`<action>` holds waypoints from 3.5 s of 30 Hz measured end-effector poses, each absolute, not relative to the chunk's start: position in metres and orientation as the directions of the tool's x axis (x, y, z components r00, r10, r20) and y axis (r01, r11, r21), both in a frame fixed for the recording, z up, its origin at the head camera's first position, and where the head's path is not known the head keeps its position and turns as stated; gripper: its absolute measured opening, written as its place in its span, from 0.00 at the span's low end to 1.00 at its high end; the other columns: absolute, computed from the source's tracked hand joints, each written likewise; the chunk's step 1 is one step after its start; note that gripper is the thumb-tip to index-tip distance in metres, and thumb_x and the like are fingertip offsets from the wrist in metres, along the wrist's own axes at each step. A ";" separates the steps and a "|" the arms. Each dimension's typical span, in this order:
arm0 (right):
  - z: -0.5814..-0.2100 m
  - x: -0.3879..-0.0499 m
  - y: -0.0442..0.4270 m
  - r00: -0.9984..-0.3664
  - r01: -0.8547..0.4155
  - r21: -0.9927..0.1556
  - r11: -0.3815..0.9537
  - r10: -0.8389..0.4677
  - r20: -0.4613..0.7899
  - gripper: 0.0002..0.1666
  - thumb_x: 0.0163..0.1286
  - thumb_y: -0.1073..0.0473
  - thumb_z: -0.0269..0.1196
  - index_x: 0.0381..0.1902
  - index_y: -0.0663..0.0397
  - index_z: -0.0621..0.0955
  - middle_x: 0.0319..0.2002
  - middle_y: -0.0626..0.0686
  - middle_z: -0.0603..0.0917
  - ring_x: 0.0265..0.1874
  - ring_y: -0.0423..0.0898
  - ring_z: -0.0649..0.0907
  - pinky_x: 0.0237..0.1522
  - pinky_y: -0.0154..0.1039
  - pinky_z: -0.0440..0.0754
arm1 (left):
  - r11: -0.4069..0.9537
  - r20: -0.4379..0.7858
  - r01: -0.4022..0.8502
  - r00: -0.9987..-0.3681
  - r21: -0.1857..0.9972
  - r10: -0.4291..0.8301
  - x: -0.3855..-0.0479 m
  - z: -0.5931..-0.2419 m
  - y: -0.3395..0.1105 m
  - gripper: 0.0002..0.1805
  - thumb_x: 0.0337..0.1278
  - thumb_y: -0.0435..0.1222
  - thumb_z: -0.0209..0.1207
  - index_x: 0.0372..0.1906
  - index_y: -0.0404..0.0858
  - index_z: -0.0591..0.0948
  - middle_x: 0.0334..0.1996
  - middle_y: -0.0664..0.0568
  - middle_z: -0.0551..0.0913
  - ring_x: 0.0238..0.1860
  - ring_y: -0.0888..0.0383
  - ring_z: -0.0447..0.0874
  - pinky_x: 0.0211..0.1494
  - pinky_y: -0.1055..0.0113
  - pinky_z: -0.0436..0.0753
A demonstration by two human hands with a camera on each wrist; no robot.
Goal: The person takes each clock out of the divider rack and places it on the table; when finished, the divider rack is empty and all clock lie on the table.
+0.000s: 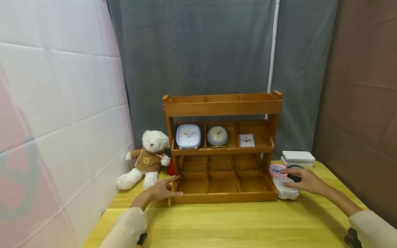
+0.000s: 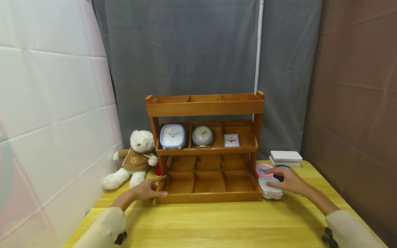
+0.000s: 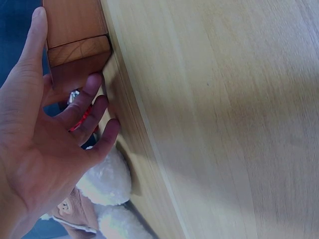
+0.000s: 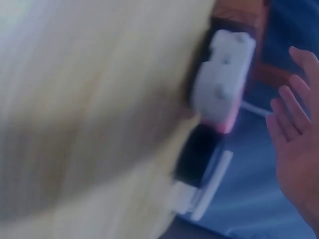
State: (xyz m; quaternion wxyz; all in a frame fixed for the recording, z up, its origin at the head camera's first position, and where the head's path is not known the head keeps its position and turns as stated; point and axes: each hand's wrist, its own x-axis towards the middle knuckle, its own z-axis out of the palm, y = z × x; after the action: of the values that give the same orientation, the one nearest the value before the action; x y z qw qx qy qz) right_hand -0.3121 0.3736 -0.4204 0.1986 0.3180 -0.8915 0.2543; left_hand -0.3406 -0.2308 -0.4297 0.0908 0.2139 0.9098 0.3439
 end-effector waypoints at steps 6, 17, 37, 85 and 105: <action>-0.384 -0.310 0.357 -0.692 -0.688 -0.329 0.647 -0.448 0.566 0.23 0.62 0.59 0.78 0.56 0.52 0.88 0.52 0.53 0.89 0.50 0.35 0.85 0.50 0.27 0.81 | 0.682 -0.020 0.322 -0.896 0.657 0.443 -0.344 -0.432 -0.233 0.52 0.60 0.52 0.73 0.82 0.37 0.61 0.17 0.57 0.64 0.21 0.61 0.60 0.27 0.68 0.63; -0.321 -0.308 0.322 -0.644 -0.726 -0.362 0.585 -0.393 0.656 0.22 0.65 0.67 0.74 0.57 0.56 0.87 0.52 0.56 0.89 0.47 0.35 0.87 0.48 0.22 0.79 | 0.675 -0.032 0.314 -0.894 0.668 0.448 -0.346 -0.435 -0.234 0.52 0.59 0.53 0.73 0.81 0.37 0.61 0.17 0.57 0.64 0.20 0.62 0.60 0.25 0.68 0.64; -0.276 -0.356 0.252 -0.804 -0.553 -0.448 0.703 -0.310 0.507 0.25 0.69 0.61 0.72 0.61 0.67 0.83 0.52 0.68 0.86 0.47 0.62 0.88 0.46 0.53 0.86 | 0.699 -0.057 0.281 -0.907 0.658 0.418 -0.351 -0.436 -0.233 0.54 0.56 0.55 0.74 0.82 0.41 0.62 0.17 0.57 0.64 0.20 0.62 0.58 0.26 0.67 0.63; -0.257 -0.324 0.272 -0.822 -0.545 -0.525 0.653 -0.293 0.489 0.25 0.72 0.60 0.70 0.65 0.57 0.82 0.52 0.66 0.86 0.46 0.61 0.89 0.35 0.34 0.86 | 0.696 -0.057 0.267 -0.912 0.667 0.405 -0.352 -0.441 -0.235 0.54 0.55 0.56 0.74 0.82 0.43 0.63 0.17 0.57 0.63 0.20 0.61 0.58 0.26 0.67 0.62; -0.287 -0.284 0.357 -0.864 -0.445 -0.479 0.757 -0.222 0.452 0.27 0.73 0.60 0.69 0.67 0.61 0.79 0.53 0.73 0.84 0.33 0.41 0.91 0.31 0.34 0.82 | 0.689 -0.065 0.266 -0.908 0.675 0.414 -0.353 -0.439 -0.233 0.54 0.56 0.55 0.74 0.82 0.43 0.62 0.17 0.57 0.62 0.20 0.61 0.58 0.26 0.67 0.62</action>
State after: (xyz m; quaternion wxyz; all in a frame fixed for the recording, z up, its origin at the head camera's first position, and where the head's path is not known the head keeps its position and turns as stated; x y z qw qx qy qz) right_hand -0.2844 0.3566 -0.2868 0.1875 0.1816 -0.9182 0.2979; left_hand -0.3529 -0.2329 -0.4388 0.1063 0.1860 0.9127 0.3479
